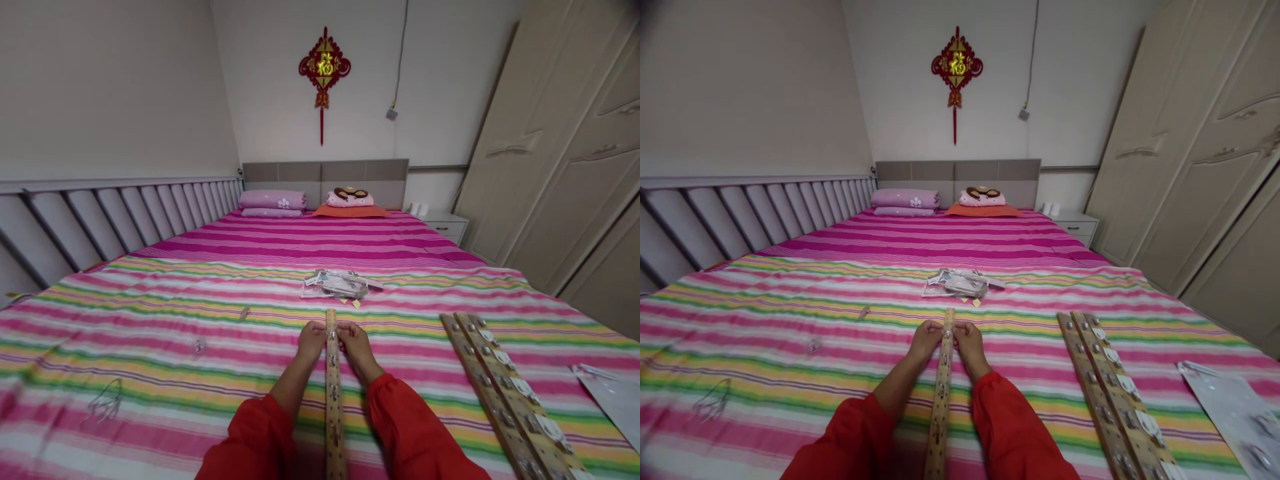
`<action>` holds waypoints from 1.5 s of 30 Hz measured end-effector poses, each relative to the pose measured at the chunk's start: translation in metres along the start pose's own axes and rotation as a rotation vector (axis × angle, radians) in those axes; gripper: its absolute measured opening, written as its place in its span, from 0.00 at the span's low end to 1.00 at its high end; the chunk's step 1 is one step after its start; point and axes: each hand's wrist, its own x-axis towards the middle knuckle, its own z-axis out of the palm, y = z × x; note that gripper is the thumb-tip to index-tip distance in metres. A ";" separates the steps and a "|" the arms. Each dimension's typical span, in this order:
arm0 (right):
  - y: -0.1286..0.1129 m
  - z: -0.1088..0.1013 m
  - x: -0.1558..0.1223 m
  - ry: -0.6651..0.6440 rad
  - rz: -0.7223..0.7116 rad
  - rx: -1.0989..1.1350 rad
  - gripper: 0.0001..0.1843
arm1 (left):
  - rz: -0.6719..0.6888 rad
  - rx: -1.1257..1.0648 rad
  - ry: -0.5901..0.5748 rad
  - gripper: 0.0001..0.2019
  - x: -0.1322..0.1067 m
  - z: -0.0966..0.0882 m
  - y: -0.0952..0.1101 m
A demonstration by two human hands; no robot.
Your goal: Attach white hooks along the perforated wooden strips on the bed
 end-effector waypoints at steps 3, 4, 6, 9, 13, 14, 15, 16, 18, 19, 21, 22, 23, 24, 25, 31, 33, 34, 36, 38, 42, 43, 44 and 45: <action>0.001 0.000 0.000 0.003 -0.010 -0.006 0.12 | 0.012 -0.014 -0.028 0.09 -0.002 0.000 0.001; 0.002 0.000 0.000 0.002 -0.012 -0.010 0.13 | 0.015 -0.013 -0.037 0.10 -0.003 0.000 0.002; 0.003 -0.001 0.000 -0.003 -0.013 -0.020 0.14 | 0.018 -0.004 -0.052 0.11 -0.003 -0.001 0.001; 0.004 -0.002 0.001 -0.011 -0.013 -0.035 0.13 | 0.012 0.015 -0.064 0.11 -0.003 -0.001 0.000; 0.005 -0.002 0.001 -0.018 -0.016 -0.042 0.11 | 0.001 0.037 -0.060 0.11 -0.003 0.000 -0.002; 0.005 -0.002 0.000 -0.021 -0.017 -0.042 0.11 | 0.001 0.040 -0.057 0.12 -0.004 0.000 -0.001; 0.005 -0.002 0.000 -0.023 -0.018 -0.042 0.11 | 0.003 0.041 -0.056 0.12 -0.005 0.001 -0.001; 0.004 -0.002 -0.001 -0.024 -0.019 -0.040 0.12 | 0.007 0.040 -0.057 0.12 -0.008 0.001 0.001; 0.003 -0.003 -0.003 -0.022 -0.023 -0.033 0.13 | 0.023 0.032 -0.065 0.12 -0.013 0.001 0.004; 0.002 -0.003 -0.005 -0.018 -0.027 -0.028 0.14 | 0.033 0.027 -0.070 0.12 -0.016 0.001 0.006; 0.001 -0.006 -0.009 -0.004 -0.039 -0.013 0.17 | 0.054 0.022 -0.070 0.12 -0.022 -0.003 0.010; 0.000 -0.008 -0.011 0.004 -0.046 -0.006 0.18 | 0.065 0.026 -0.060 0.11 -0.024 -0.008 0.012; 0.000 -0.009 -0.012 0.009 -0.052 0.000 0.18 | 0.076 0.033 -0.039 0.11 -0.026 -0.015 0.014; -0.001 -0.011 -0.014 0.012 -0.057 0.004 0.19 | 0.088 0.044 -0.010 0.11 -0.027 -0.025 0.016; -0.001 -0.012 -0.015 0.013 -0.061 0.006 0.20 | 0.102 0.058 0.027 0.11 -0.028 -0.038 0.018; 0.001 -0.014 -0.016 0.020 -0.070 0.016 0.23 | 0.280 0.390 0.590 0.14 -0.028 -0.156 0.024; 0.002 -0.013 -0.015 0.025 -0.068 0.022 0.23 | 0.205 0.635 0.795 0.20 -0.029 -0.191 0.023; 0.002 -0.013 -0.015 0.027 -0.067 0.024 0.23 | 0.134 0.714 0.876 0.25 -0.030 -0.205 0.022; 0.003 -0.014 -0.015 0.030 -0.067 0.023 0.23 | -0.026 0.792 0.975 0.34 -0.032 -0.221 0.019; 0.003 -0.014 -0.015 0.033 -0.070 0.021 0.23 | -0.139 0.814 0.974 0.39 -0.032 -0.228 0.017; 0.003 -0.014 -0.015 0.035 -0.072 0.015 0.22 | -0.197 0.814 0.850 0.32 -0.032 -0.232 0.014; 0.002 -0.014 -0.015 0.033 -0.072 0.016 0.22 | -0.188 0.798 0.831 0.30 -0.032 -0.233 0.014; 0.002 -0.014 -0.016 0.032 -0.072 0.018 0.22 | -0.173 0.777 0.818 0.28 -0.032 -0.235 0.013; 0.002 -0.014 -0.016 0.031 -0.072 0.021 0.22 | -0.153 0.756 0.808 0.28 -0.033 -0.237 0.013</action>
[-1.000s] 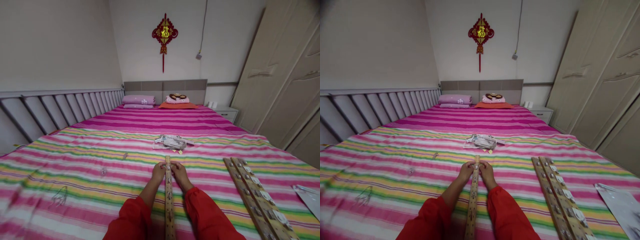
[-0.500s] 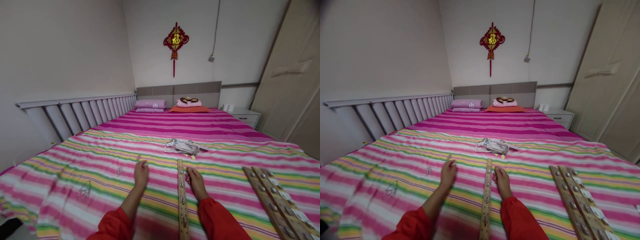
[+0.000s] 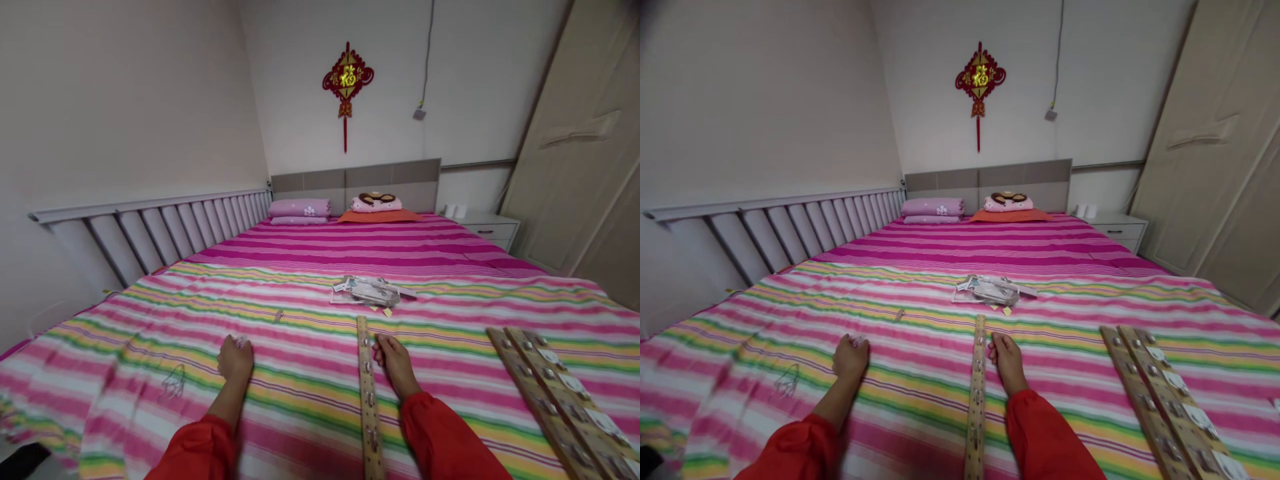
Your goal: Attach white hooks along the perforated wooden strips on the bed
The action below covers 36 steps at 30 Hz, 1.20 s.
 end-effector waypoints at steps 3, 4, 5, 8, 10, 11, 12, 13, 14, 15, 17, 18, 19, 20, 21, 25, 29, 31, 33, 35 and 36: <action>-0.001 0.000 0.000 -0.003 0.004 0.018 0.22 | 0.029 -0.053 -0.017 0.28 0.000 -0.004 -0.002; -0.001 0.000 0.000 -0.004 0.007 0.025 0.22 | 0.034 -0.098 -0.026 0.28 -0.002 -0.005 0.000; -0.002 0.000 -0.001 -0.004 0.010 0.032 0.22 | 0.043 -0.171 -0.042 0.29 -0.005 -0.007 0.002; -0.002 0.001 -0.001 -0.002 0.022 0.051 0.22 | 0.097 -0.491 -0.134 0.28 -0.018 -0.010 0.017; -0.003 0.001 0.000 -0.001 0.029 0.062 0.22 | 0.124 -0.755 -0.301 0.26 -0.032 -0.012 0.032; -0.004 0.002 0.000 -0.001 0.032 0.068 0.22 | 0.117 -0.888 -0.423 0.25 -0.040 -0.014 0.040; -0.005 0.002 0.000 -0.001 0.035 0.074 0.22 | 0.097 -1.021 -0.560 0.24 -0.049 -0.015 0.048; -0.007 0.002 0.000 -0.001 0.038 0.080 0.22 | 0.061 -1.132 -0.693 0.23 -0.057 -0.017 0.055; -0.008 0.001 0.000 -0.002 0.041 0.085 0.21 | 0.023 -1.208 -0.810 0.22 -0.066 -0.019 0.061; -0.010 0.001 0.000 -0.003 0.044 0.091 0.21 | -0.012 -1.262 -0.907 0.21 -0.075 -0.021 0.066; -0.014 0.001 -0.002 -0.008 0.051 0.095 0.20 | -0.047 -1.321 -1.056 0.21 -0.090 -0.024 0.075; -0.016 0.002 -0.004 -0.015 0.055 0.092 0.20 | -0.049 -1.337 -1.110 0.21 -0.097 -0.025 0.078; -0.018 0.003 -0.005 -0.026 0.060 0.087 0.19 | -0.047 -1.347 -1.157 0.21 -0.104 -0.024 0.081; -0.020 0.005 -0.008 -0.043 0.066 0.079 0.18 | -0.046 -1.357 -1.194 0.21 -0.110 -0.023 0.084; -0.023 0.008 -0.010 -0.062 0.071 0.071 0.18 | -0.045 -1.367 -1.221 0.21 -0.115 -0.020 0.086; -0.040 0.022 -0.021 -0.183 0.093 0.047 0.17 | -0.064 -1.403 -1.284 0.21 -0.134 -0.004 0.098; -0.058 0.033 -0.028 -0.380 0.115 0.023 0.17 | -0.083 -1.462 -1.310 0.19 -0.149 0.013 0.112; -0.064 0.033 -0.029 -0.410 0.134 0.041 0.17 | -0.075 -1.481 -1.321 0.18 -0.154 0.020 0.119; -0.067 0.032 -0.029 -0.416 0.159 0.085 0.17 | -0.070 -1.482 -1.336 0.18 -0.156 0.026 0.125; -0.069 0.029 -0.027 -0.405 0.185 0.131 0.16 | -0.067 -1.473 -1.351 0.17 -0.157 0.032 0.130; -0.069 0.027 -0.025 -0.392 0.194 0.148 0.16 | -0.064 -1.469 -1.357 0.17 -0.157 0.034 0.134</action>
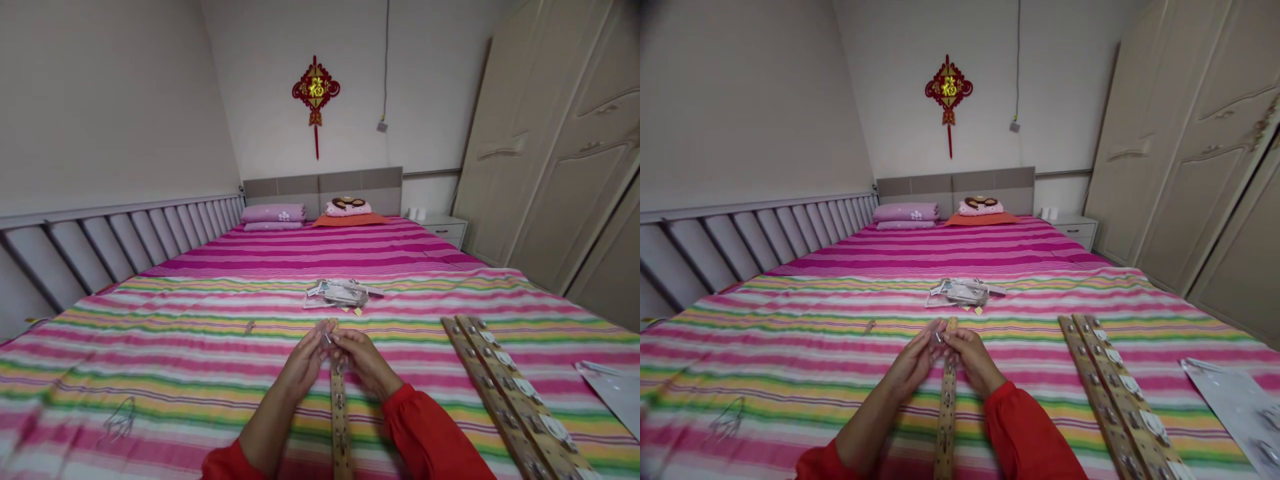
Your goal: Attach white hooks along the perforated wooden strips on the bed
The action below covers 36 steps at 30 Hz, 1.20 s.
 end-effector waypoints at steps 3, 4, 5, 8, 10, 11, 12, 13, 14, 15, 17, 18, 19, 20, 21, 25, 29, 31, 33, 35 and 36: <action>-0.006 -0.004 0.005 0.047 0.005 0.005 0.15 | -0.007 0.011 -0.003 0.13 0.014 0.004 0.000; -0.009 -0.005 0.008 0.062 0.003 -0.005 0.15 | -0.007 0.020 0.003 0.11 0.019 0.006 0.000; -0.012 -0.007 0.011 0.075 0.000 -0.015 0.15 | -0.005 0.037 0.015 0.10 0.025 0.007 0.001; -0.018 -0.011 0.024 0.120 -0.028 -0.038 0.14 | 0.030 0.140 0.101 0.13 0.045 0.011 0.004; -0.019 -0.015 0.033 0.148 -0.045 -0.060 0.13 | 0.074 0.235 0.197 0.16 0.059 0.011 0.007; -0.019 -0.017 0.038 0.159 -0.049 -0.075 0.13 | 0.093 0.275 0.242 0.17 0.065 0.010 0.007; -0.018 -0.019 0.043 0.171 -0.049 -0.092 0.13 | 0.105 0.307 0.278 0.17 0.071 0.009 0.007; -0.016 -0.022 0.047 0.183 -0.047 -0.109 0.12 | 0.110 0.329 0.304 0.17 0.076 0.007 0.007; -0.014 -0.024 0.050 0.194 -0.043 -0.127 0.12 | 0.107 0.343 0.320 0.17 0.080 0.005 0.005; -0.011 -0.026 0.054 0.205 -0.039 -0.145 0.11 | 0.100 0.353 0.335 0.16 0.083 0.003 0.004; -0.005 -0.030 0.059 0.226 -0.030 -0.181 0.10 | 0.083 0.381 0.366 0.15 0.087 -0.003 -0.001; -0.002 -0.033 0.061 0.235 -0.025 -0.198 0.10 | 0.074 0.394 0.380 0.14 0.088 -0.006 -0.004; 0.001 -0.034 0.062 0.243 -0.021 -0.216 0.10 | 0.066 0.406 0.393 0.13 0.089 -0.009 -0.007; 0.005 -0.036 0.064 0.252 -0.018 -0.232 0.09 | 0.062 0.416 0.406 0.12 0.090 -0.011 -0.010; 0.008 -0.037 0.066 0.262 -0.017 -0.248 0.09 | 0.061 0.425 0.418 0.12 0.092 -0.014 -0.013; 0.019 -0.040 0.072 0.313 -0.025 -0.295 0.09 | 0.082 0.464 0.461 0.07 0.102 -0.021 -0.020; 0.027 -0.041 0.077 0.353 -0.040 -0.323 0.08 | 0.101 0.504 0.488 0.05 0.112 -0.026 -0.027; 0.029 -0.042 0.078 0.364 -0.042 -0.334 0.08 | 0.107 0.517 0.496 0.04 0.114 -0.029 -0.031; 0.032 -0.043 0.079 0.371 -0.045 -0.343 0.08 | 0.113 0.526 0.504 0.04 0.116 -0.031 -0.035; 0.034 -0.044 0.080 0.376 -0.052 -0.350 0.08 | 0.117 0.536 0.515 0.04 0.117 -0.032 -0.038; 0.035 -0.045 0.081 0.380 -0.056 -0.352 0.08 | 0.118 0.540 0.520 0.04 0.117 -0.033 -0.040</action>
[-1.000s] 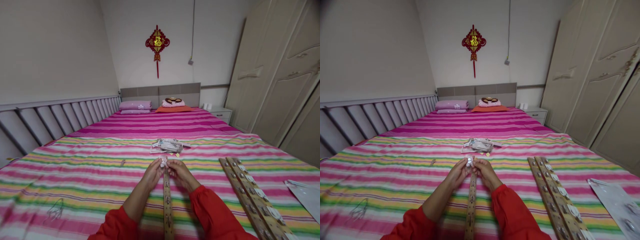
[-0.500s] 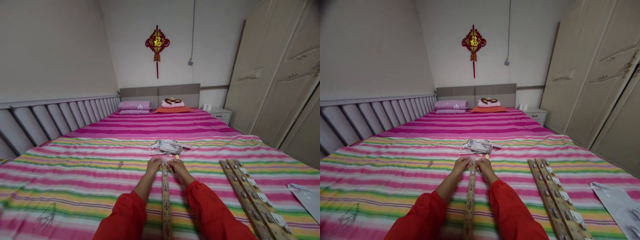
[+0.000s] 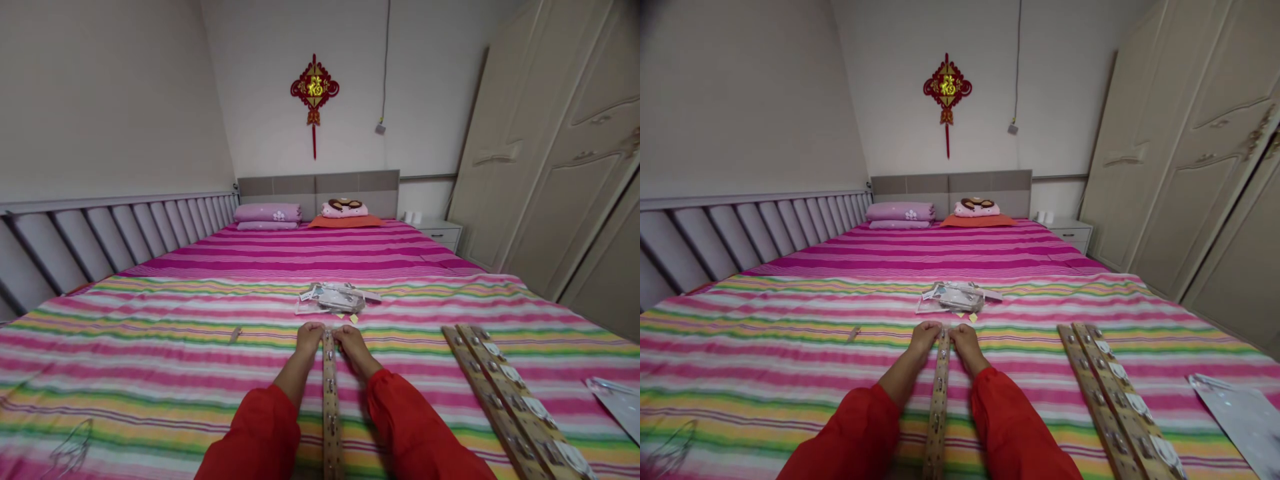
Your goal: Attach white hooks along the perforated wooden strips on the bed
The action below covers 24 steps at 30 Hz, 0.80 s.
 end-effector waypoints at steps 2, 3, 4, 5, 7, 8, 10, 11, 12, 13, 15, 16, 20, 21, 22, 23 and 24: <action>0.002 0.000 0.001 0.008 -0.006 -0.003 0.09 | 0.000 0.009 0.008 0.05 0.001 0.001 -0.002; 0.003 0.000 0.001 0.011 -0.008 -0.003 0.09 | 0.000 0.012 0.010 0.05 0.001 0.001 -0.003; 0.004 0.000 0.001 0.013 -0.010 -0.003 0.10 | 0.000 0.016 0.012 0.05 0.002 0.002 -0.004; 0.005 0.000 0.001 0.014 -0.012 -0.003 0.10 | -0.001 0.019 0.013 0.05 0.002 0.002 -0.004; 0.006 0.000 0.002 0.017 -0.019 -0.003 0.10 | -0.002 0.027 0.017 0.05 0.002 0.003 -0.006; 0.007 0.000 0.003 0.019 -0.023 -0.004 0.10 | -0.004 0.032 0.020 0.05 0.003 0.003 -0.006; 0.009 0.000 0.003 0.025 -0.032 -0.006 0.10 | -0.009 0.043 0.028 0.05 0.003 0.003 -0.007; 0.010 0.000 0.004 0.027 -0.037 -0.008 0.10 | -0.011 0.049 0.033 0.06 0.004 0.003 -0.008; 0.011 0.000 0.004 0.029 -0.042 -0.011 0.10 | -0.014 0.056 0.038 0.06 0.004 0.003 -0.008; 0.012 0.000 0.005 0.031 -0.046 -0.014 0.10 | -0.017 0.062 0.043 0.06 0.004 0.003 -0.009; 0.014 0.000 0.006 0.037 -0.054 -0.022 0.10 | -0.022 0.075 0.054 0.06 0.005 0.003 -0.010; 0.015 0.000 0.006 0.041 -0.059 -0.027 0.10 | -0.024 0.082 0.059 0.06 0.005 0.003 -0.010; 0.020 0.000 0.010 0.065 -0.070 -0.061 0.10 | -0.029 0.107 0.075 0.07 0.007 0.004 -0.014; 0.021 0.000 0.011 0.071 -0.072 -0.073 0.10 | -0.029 0.111 0.077 0.07 0.008 0.003 -0.015; 0.022 0.000 0.012 0.076 -0.074 -0.085 0.11 | -0.028 0.114 0.076 0.07 0.008 0.003 -0.016; 0.024 0.000 0.013 0.080 -0.076 -0.098 0.11 | -0.025 0.115 0.072 0.08 0.009 0.002 -0.017; 0.025 -0.001 0.014 0.081 -0.077 -0.111 0.12 | -0.020 0.114 0.065 0.08 0.010 0.002 -0.018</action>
